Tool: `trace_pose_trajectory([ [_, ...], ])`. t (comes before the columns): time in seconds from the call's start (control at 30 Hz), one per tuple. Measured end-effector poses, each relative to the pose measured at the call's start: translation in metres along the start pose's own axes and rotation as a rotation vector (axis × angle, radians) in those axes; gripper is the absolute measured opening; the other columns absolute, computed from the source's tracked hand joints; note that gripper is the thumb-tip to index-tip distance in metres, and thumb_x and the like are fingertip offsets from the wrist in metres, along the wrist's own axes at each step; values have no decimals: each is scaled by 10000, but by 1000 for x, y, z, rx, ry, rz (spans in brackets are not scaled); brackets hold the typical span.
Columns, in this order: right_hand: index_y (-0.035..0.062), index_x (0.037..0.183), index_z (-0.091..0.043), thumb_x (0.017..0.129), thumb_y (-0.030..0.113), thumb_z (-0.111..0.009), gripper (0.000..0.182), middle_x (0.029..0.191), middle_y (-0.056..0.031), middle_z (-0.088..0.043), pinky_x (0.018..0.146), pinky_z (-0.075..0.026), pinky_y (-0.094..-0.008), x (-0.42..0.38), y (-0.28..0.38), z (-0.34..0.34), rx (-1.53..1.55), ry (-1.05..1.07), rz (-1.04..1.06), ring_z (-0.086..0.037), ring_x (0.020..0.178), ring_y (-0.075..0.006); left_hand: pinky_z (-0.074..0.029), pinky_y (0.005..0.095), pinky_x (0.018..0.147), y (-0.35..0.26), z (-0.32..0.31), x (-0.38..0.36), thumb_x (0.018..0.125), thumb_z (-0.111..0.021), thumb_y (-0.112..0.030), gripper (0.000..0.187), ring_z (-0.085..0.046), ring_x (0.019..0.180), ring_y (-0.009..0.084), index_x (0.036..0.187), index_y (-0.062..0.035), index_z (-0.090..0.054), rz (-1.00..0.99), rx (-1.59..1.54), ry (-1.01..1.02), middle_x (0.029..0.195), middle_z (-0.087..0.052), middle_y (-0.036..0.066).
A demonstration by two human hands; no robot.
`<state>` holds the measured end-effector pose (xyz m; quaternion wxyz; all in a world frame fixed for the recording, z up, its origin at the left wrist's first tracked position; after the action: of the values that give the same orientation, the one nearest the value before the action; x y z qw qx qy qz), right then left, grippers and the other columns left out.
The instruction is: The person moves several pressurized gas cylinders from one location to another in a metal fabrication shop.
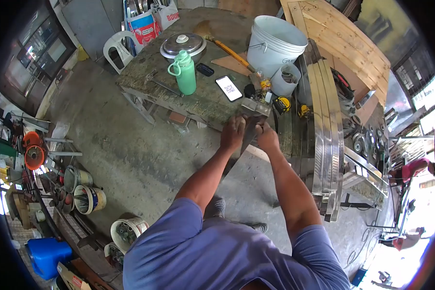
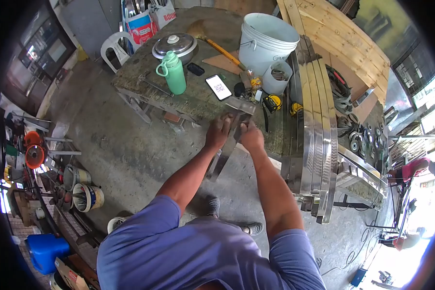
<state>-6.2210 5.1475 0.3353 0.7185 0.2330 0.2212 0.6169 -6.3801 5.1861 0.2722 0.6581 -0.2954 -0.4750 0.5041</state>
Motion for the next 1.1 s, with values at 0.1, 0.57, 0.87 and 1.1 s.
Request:
trace_pose_trajectory([
  [0.1,72,1272,-507,958,330,-489,407,1055,-248,-654,865,-470,-508,-5,3,-7,-37,51,59,-599,1016,-458,-491,444,860,-7,3,-2,878,-657,-392,517,-615,1026,362,1191,3,-540,-86,-126,-154,1099,-626,188],
  [0.57,74,1145,-662,874,416,-562,448,1201,-182,-630,935,-485,-467,-408,-311,-95,-143,723,-598,-601,1096,-373,-372,438,1052,-3,36,-90,901,-646,-406,809,-468,1253,387,1448,56,-270,89,128,-115,1395,-408,301],
  [0.87,-64,1002,-679,831,612,-601,702,1025,-282,-667,850,-510,-462,-536,-415,150,35,-87,-1111,-644,992,-402,-500,343,857,-199,-70,-108,932,-596,-120,408,-630,986,243,1301,28,-503,-405,-146,209,1071,-636,163],
  [1.1,-3,1306,-521,734,595,-739,856,1245,-211,-607,989,-449,-399,-303,-438,310,341,-424,-481,-571,1176,-352,-467,404,940,-371,-303,-87,836,-698,-358,617,-599,1097,324,1287,24,-518,-595,162,726,1161,-619,206],
])
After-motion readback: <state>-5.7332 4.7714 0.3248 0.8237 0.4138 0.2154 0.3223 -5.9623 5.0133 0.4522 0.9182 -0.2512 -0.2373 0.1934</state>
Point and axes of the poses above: each hand's wrist, its own x-axis towards the middle knuckle, its own z-axis out of the back of the hand, y = z × x, the point moved 1 cm from there along x, towards the middle knuckle
